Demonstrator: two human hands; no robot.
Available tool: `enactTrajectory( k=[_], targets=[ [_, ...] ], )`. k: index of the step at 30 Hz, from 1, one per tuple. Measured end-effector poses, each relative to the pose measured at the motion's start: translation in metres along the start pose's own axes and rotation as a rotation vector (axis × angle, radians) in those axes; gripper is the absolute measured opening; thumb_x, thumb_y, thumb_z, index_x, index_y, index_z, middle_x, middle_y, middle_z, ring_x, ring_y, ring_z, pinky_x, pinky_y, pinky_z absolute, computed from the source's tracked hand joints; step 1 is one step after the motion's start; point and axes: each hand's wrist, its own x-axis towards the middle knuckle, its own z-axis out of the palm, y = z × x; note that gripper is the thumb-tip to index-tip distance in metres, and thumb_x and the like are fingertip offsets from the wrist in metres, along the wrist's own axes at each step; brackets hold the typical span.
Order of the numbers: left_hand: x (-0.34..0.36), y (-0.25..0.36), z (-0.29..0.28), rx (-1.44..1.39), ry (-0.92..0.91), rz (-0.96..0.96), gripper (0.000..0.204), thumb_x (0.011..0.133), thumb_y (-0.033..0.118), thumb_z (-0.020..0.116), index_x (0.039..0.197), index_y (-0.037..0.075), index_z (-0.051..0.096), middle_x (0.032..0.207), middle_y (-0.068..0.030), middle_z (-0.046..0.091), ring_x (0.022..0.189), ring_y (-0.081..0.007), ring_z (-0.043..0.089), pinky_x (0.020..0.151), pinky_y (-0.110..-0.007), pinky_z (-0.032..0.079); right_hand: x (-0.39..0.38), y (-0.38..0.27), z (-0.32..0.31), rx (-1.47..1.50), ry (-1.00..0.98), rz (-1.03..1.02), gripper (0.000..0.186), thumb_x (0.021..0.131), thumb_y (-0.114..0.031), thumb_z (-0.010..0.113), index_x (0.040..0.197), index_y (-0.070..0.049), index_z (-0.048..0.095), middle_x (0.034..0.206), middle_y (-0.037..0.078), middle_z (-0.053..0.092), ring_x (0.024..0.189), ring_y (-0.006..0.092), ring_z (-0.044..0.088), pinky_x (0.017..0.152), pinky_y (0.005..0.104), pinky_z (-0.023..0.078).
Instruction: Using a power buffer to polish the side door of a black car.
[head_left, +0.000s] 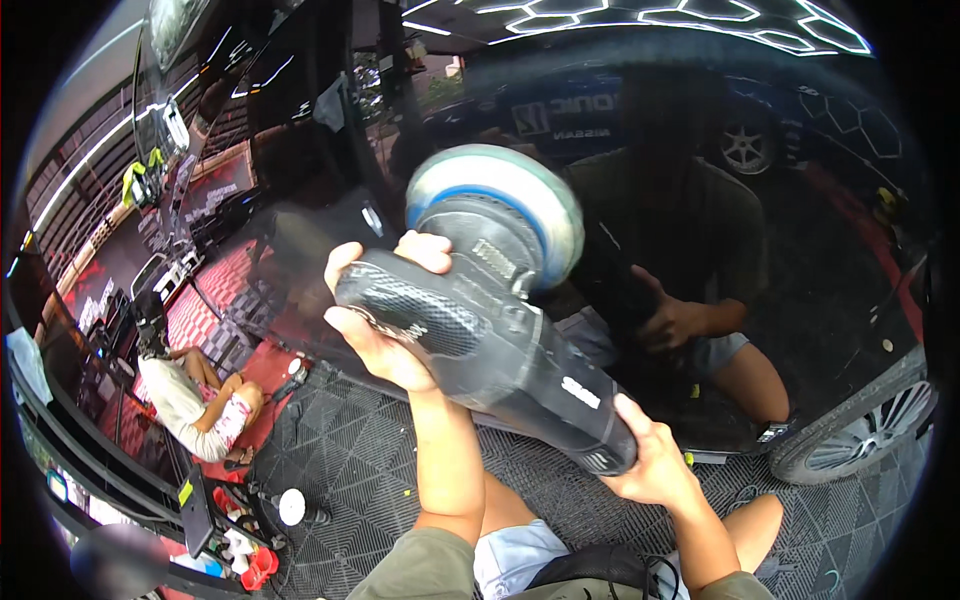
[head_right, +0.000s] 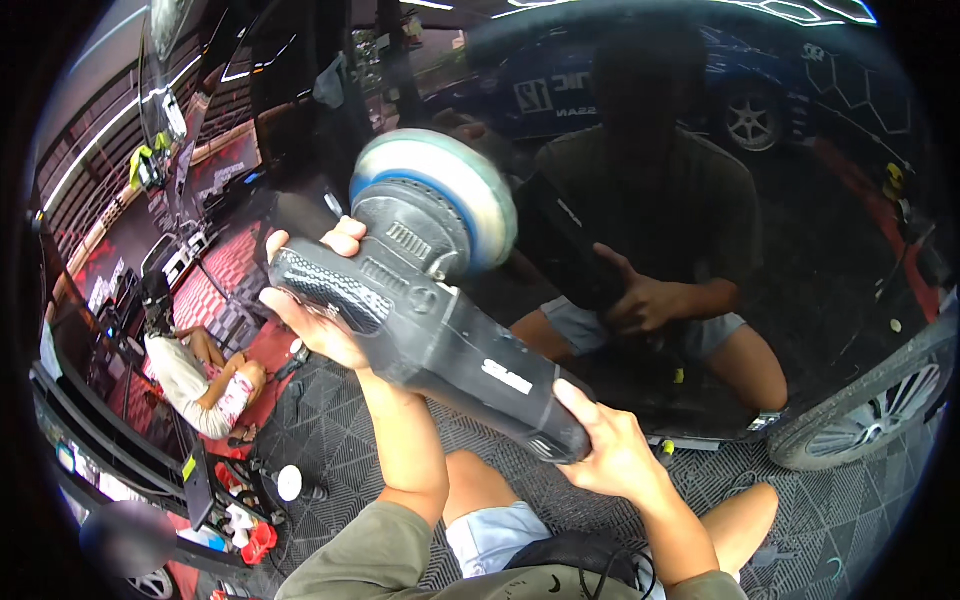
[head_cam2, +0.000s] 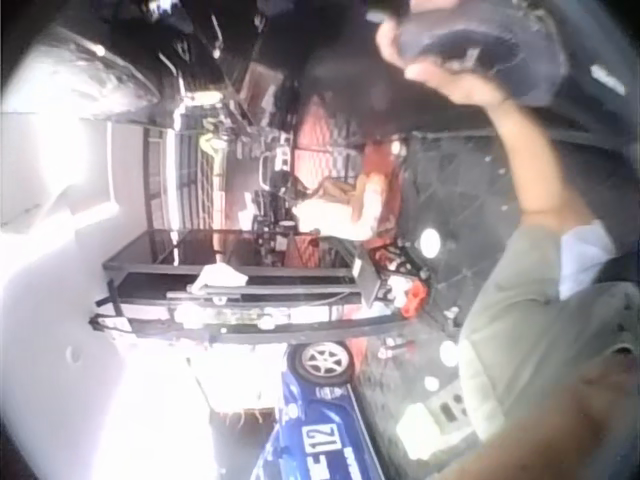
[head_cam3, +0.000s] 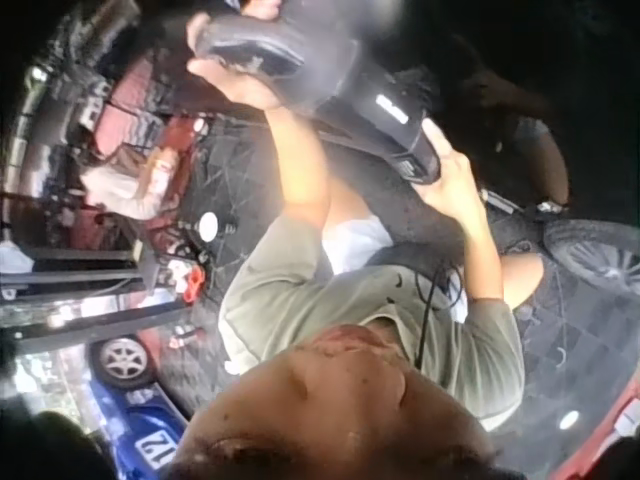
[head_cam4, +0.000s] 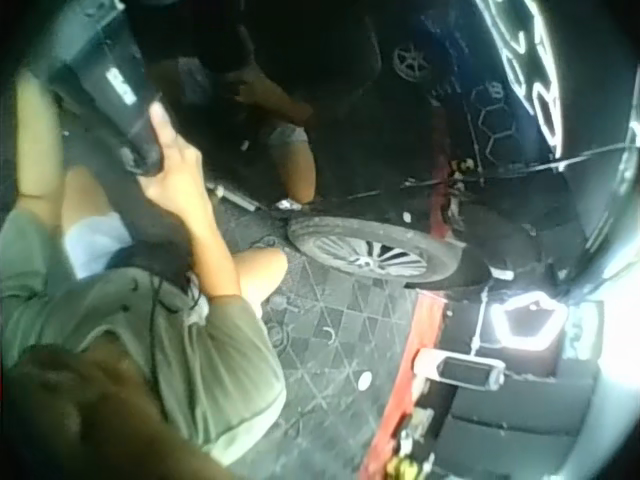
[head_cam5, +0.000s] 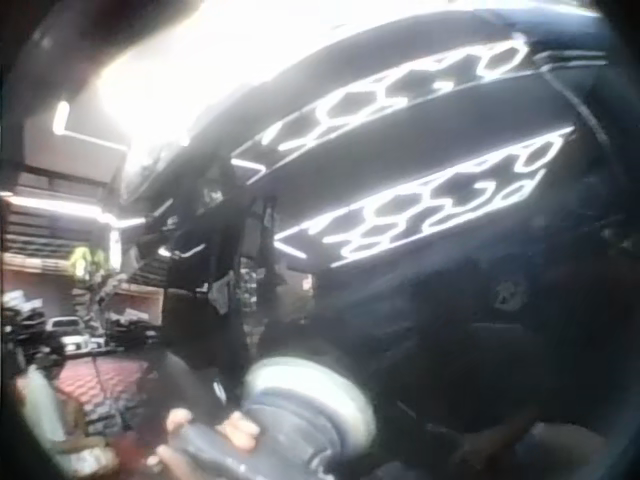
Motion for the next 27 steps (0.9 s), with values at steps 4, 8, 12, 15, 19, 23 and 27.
enactTrajectory(
  k=[4,8,12,15,19,23,27],
  targets=[
    [0.000,-0.027,0.075,0.093,-0.088,0.052,0.066,0.095,0.058,0.035,0.126,0.000,0.036,0.085,-0.0267,0.064,0.083,-0.0360,0.062,0.089,-0.046,0.045,-0.030,0.004,-0.046,0.023,0.132,-0.050,0.102,0.058,0.000,0.081,0.144,-0.013,0.028,0.106,0.021,0.067,0.091,0.0336,0.069,0.080,0.0374,0.054],
    [0.000,-0.044,0.173,-0.007,-0.176,-0.109,0.061,0.090,0.043,0.059,0.124,-0.005,0.041,0.090,-0.0275,0.066,0.081,-0.0270,0.066,0.077,-0.036,0.053,-0.086,0.017,-0.111,0.108,0.149,0.082,0.118,0.053,-0.001,0.084,0.149,-0.013,0.017,0.139,0.012,0.036,0.128,0.0278,0.041,0.106,0.0425,0.035],
    [-0.008,-0.090,0.248,0.055,-0.305,0.145,0.038,0.084,0.027,0.068,0.110,0.002,0.056,0.089,-0.0067,0.059,0.069,-0.0158,0.055,0.071,-0.030,0.044,-0.162,0.038,-0.173,-0.053,0.341,0.365,0.119,0.049,-0.013,0.089,0.144,-0.001,0.018,0.128,0.015,0.047,0.121,0.0263,0.047,0.102,0.0405,0.039],
    [-0.021,-0.100,0.301,0.055,-0.383,0.039,0.039,0.085,0.031,0.063,0.112,0.005,0.053,0.073,-0.0034,0.059,0.069,-0.0172,0.059,0.083,-0.035,0.038,-0.187,0.038,-0.214,-0.017,0.476,0.497,0.080,0.045,-0.011,0.088,0.114,0.002,0.052,0.106,0.009,0.060,0.090,0.0208,0.057,0.082,0.0372,0.048],
    [-0.034,-0.112,0.353,0.039,-0.261,0.068,0.032,0.083,0.023,0.058,0.107,0.003,0.049,0.069,-0.0083,0.052,0.072,-0.0284,0.054,0.084,-0.038,0.033,-0.233,0.045,-0.253,0.035,0.454,0.688,0.062,0.048,-0.005,0.081,0.105,0.000,0.057,0.092,0.006,0.062,0.078,0.0184,0.058,0.071,0.0332,0.050],
    [-0.029,-0.095,0.353,-0.098,-0.338,-0.245,0.028,0.086,0.019,0.067,0.110,0.005,0.062,0.089,-0.0095,0.068,0.081,-0.0182,0.066,0.073,-0.026,0.048,-0.176,-0.007,-0.231,0.272,0.552,0.720,0.040,0.053,-0.001,0.074,0.091,-0.002,0.061,0.071,0.003,0.060,0.061,0.0155,0.057,0.056,0.0291,0.049],
    [0.006,-0.080,0.301,0.021,-0.310,0.089,0.031,0.084,0.023,0.061,0.107,0.004,0.051,0.079,-0.0113,0.055,0.075,-0.0264,0.054,0.076,-0.037,0.039,-0.188,0.036,-0.203,0.044,0.346,0.598,0.092,0.052,-0.013,0.084,0.132,0.002,0.041,0.116,0.015,0.054,0.108,0.0266,0.053,0.095,0.0418,0.044]
  ],
)
